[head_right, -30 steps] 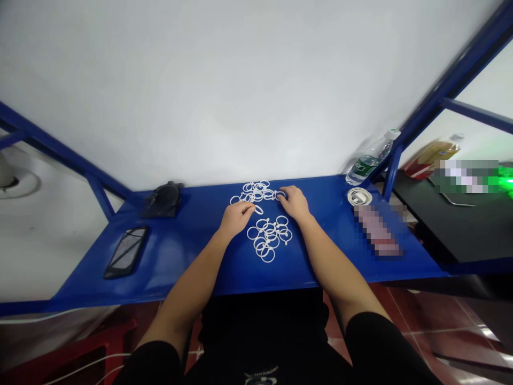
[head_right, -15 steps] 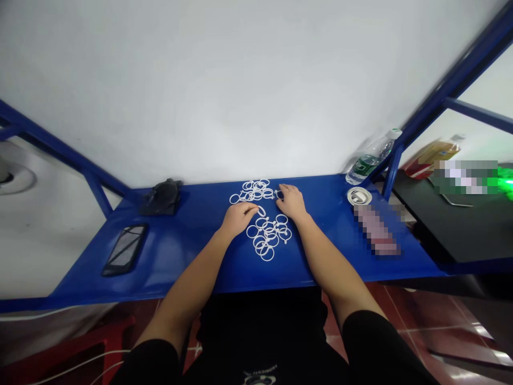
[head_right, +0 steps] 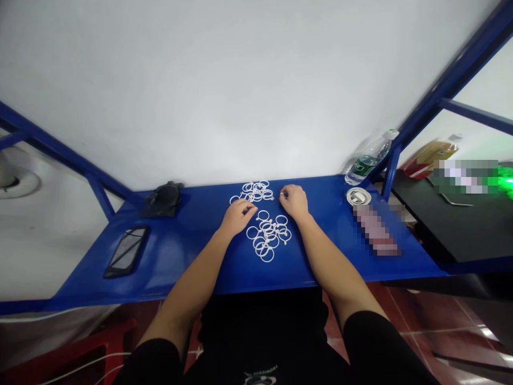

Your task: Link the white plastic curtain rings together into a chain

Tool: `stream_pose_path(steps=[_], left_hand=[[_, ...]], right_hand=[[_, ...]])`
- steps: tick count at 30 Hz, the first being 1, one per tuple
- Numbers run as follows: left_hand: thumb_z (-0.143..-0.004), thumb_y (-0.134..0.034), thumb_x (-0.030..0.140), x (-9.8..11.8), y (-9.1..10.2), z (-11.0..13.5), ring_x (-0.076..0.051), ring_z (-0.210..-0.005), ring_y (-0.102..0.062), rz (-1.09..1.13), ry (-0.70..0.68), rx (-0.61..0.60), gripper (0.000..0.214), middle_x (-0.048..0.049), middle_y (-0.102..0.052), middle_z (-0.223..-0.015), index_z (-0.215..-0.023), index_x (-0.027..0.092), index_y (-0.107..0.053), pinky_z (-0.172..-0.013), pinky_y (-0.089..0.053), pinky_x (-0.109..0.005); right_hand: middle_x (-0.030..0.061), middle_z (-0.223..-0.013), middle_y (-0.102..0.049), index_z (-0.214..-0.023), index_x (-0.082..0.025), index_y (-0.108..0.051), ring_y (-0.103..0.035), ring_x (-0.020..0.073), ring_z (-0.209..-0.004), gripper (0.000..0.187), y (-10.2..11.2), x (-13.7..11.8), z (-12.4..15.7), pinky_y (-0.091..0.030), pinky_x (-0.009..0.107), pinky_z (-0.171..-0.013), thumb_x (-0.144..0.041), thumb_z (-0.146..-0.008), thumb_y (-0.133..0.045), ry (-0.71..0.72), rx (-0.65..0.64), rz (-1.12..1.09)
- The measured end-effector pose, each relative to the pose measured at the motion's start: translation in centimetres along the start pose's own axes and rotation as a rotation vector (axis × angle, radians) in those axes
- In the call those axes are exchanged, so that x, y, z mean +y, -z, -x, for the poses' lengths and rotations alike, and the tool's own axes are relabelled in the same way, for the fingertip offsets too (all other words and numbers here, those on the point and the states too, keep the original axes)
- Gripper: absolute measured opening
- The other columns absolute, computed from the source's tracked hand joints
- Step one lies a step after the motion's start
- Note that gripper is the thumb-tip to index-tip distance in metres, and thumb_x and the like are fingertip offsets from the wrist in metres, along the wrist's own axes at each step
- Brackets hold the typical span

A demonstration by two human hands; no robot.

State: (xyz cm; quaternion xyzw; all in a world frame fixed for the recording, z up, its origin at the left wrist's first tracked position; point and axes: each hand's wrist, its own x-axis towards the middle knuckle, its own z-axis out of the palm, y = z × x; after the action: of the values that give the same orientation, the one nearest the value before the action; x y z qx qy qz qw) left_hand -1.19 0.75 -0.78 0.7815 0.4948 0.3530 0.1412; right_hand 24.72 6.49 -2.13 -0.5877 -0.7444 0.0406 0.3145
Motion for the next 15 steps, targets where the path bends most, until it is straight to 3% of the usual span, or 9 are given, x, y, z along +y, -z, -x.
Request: stream_pose_path(steps=[3,8,11,15], left_hand=[[-0.099,-0.066,0.029,-1.5,0.3,-0.3,-0.027,-0.112,-0.064,-0.126,0.104,0.136,0.016,-0.0100,-0.074,-0.115,-0.107,0.022,-0.078,-0.104,-0.050,-0.043],[-0.097,-0.065,0.024,-3.5,0.4,-0.2,-0.037,-0.130,-0.056,-0.262,0.235,0.099,0.030,-0.0120,-0.068,-0.140,-0.125,0.026,-0.075,-0.108,-0.046,-0.056],[-0.095,-0.069,0.026,-3.5,0.4,-0.3,-0.039,-0.133,-0.054,-0.273,0.264,0.111,0.030,-0.0124,-0.068,-0.141,-0.124,0.027,-0.076,-0.110,-0.044,-0.059],[-0.097,-0.068,0.030,-2.1,0.5,-0.4,-0.032,-0.125,-0.061,-0.196,0.185,0.201,0.025,-0.0106,-0.073,-0.129,-0.119,0.026,-0.078,-0.109,-0.047,-0.050]], right_hand=[[0.0123,-0.107,-0.077,-0.100,-0.020,-0.074,-0.066,0.0320,-0.103,0.020,0.4,-0.5,0.0,-0.053,0.046,-0.097,-0.027,-0.092,-0.058,-0.025,0.058,-0.062],[0.0084,-0.093,-0.076,-0.095,-0.022,-0.073,-0.067,0.0277,-0.091,0.016,0.9,-1.6,0.3,-0.055,0.041,-0.087,-0.029,-0.090,-0.060,0.023,0.001,-0.201],[0.0073,-0.091,-0.075,-0.095,-0.022,-0.072,-0.067,0.0250,-0.087,0.014,1.1,-2.4,0.6,-0.055,0.039,-0.085,-0.030,-0.092,-0.061,0.092,-0.040,-0.259],[0.0083,-0.098,-0.075,-0.099,-0.022,-0.071,-0.068,0.0237,-0.091,0.015,1.3,-3.7,1.4,-0.057,0.038,-0.084,-0.031,-0.095,-0.060,0.234,-0.072,-0.344]])
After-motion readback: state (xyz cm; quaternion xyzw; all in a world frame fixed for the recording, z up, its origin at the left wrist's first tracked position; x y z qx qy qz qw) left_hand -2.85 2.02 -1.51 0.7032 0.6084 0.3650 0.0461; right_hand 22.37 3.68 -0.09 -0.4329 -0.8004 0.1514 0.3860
